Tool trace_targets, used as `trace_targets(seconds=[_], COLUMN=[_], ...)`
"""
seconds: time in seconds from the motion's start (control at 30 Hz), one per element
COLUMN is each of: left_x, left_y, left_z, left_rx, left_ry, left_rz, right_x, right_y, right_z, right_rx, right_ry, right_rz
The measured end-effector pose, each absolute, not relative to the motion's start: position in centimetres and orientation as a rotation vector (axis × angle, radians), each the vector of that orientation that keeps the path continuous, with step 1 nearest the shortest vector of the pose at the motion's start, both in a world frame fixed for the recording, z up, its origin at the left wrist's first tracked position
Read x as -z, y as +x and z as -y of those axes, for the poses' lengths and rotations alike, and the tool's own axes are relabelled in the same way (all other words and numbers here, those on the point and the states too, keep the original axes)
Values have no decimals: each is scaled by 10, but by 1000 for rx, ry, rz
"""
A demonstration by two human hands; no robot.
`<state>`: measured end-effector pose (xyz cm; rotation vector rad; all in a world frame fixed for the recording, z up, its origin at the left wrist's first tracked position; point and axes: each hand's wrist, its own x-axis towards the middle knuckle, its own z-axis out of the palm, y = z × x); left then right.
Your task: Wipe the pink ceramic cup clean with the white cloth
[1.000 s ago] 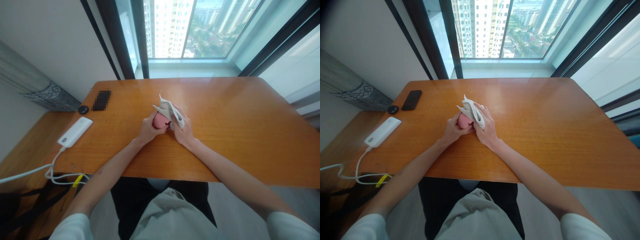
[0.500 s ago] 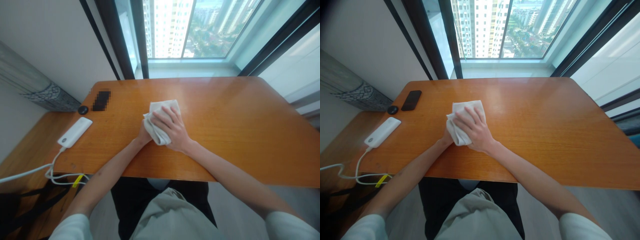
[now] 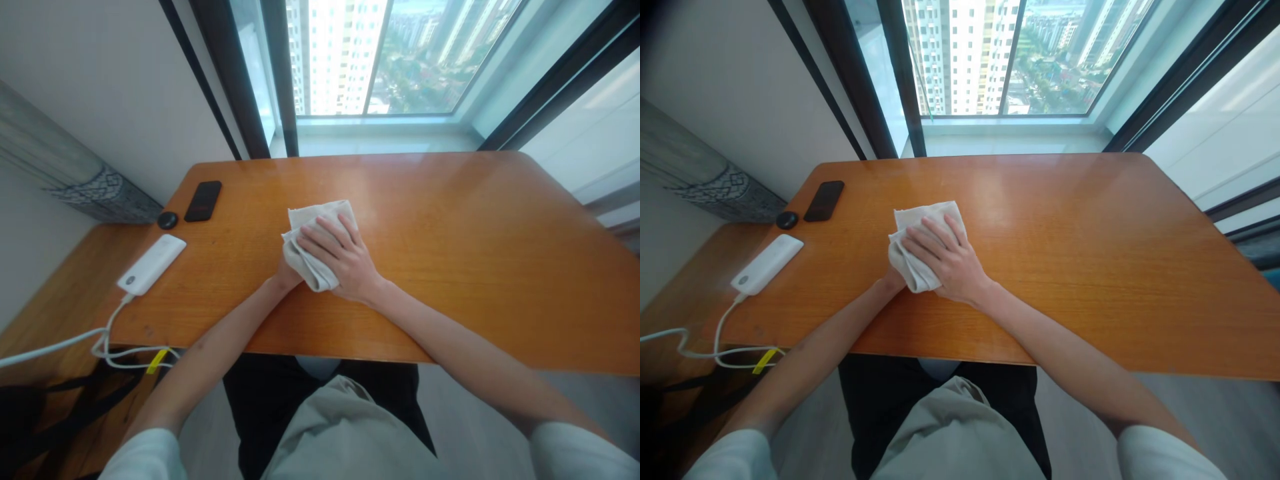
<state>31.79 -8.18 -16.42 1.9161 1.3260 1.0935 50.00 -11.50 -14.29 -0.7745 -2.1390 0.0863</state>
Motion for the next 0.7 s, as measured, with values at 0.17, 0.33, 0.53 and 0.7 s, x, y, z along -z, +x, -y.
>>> trace_targets(seconds=[0.17, 0.33, 0.53, 0.7], left_x=[162, 160, 152, 162], left_y=[316, 323, 321, 314], left_z=[83, 93, 86, 81], left_rx=[-1136, -1087, -1114, -1055], left_ry=[1937, 1880, 1945, 1918], left_rz=[-1256, -1402, -1326, -1294], right_x=[148, 139, 151, 146], right_y=[507, 497, 514, 502], right_z=[106, 121, 100, 115], right_rx=[-225, -65, -210, -57], right_ry=[-933, -792, -996, -832], right_rz=[1733, 2186, 1758, 2099])
